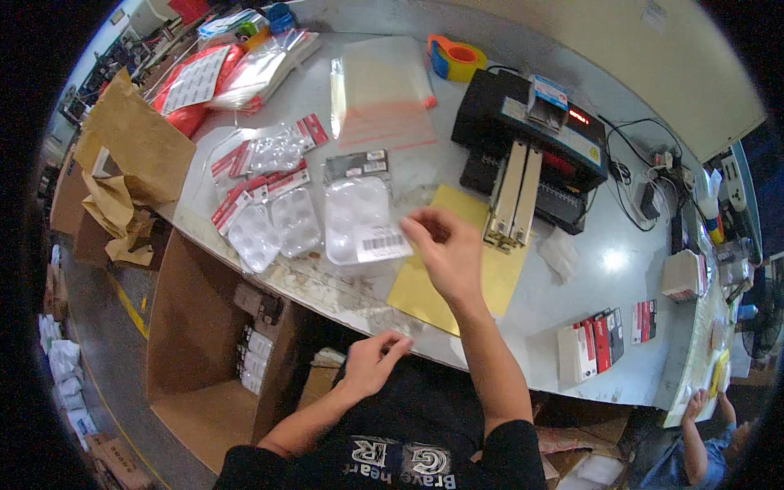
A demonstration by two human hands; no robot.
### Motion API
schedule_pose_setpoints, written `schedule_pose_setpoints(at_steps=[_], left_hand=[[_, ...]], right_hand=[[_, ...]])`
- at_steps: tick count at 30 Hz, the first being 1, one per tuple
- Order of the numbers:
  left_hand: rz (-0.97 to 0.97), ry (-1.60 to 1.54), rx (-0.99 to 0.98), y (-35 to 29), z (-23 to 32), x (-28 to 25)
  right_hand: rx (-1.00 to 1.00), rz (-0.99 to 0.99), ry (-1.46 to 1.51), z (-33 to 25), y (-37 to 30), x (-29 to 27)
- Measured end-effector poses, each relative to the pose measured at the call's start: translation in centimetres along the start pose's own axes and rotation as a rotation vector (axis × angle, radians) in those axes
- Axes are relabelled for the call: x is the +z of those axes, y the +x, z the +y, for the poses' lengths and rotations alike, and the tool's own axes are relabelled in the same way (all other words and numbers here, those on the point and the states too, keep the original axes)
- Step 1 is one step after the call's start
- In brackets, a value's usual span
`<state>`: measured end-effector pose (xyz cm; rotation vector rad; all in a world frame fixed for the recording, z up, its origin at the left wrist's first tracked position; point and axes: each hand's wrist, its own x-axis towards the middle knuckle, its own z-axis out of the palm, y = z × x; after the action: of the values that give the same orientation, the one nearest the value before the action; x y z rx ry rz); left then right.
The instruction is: The person repeatedly inserts plastic mixing palettes into clear plastic bags, then attaches a red Artix header card to each bag. They stack the finished units and place them into a cardboard box. The process is repeated for multiple items.
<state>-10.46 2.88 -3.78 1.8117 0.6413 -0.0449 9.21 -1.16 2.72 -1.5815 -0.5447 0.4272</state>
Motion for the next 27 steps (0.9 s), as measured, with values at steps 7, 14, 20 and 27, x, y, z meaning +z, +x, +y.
schedule_pose_setpoints(at_steps=[7,14,20,27], left_hand=[[0.727,0.382,0.653,4.0,2.1,-10.3],[0.538,0.628,0.673,8.0,3.8,-10.7],[0.625,0.779,0.569,8.1,1.6,-10.6],[0.35,0.141,0.137,9.5,4.8,-11.9]], right_hand=[[0.067,0.069,-0.105,1.4,4.8,5.7],[0.023,0.15,-0.261,1.6,3.8,6.4],[-0.013,0.335,-0.491,3.7,3.0,6.7],[0.128,0.075,-0.422,4.4,-1.0,6.7]])
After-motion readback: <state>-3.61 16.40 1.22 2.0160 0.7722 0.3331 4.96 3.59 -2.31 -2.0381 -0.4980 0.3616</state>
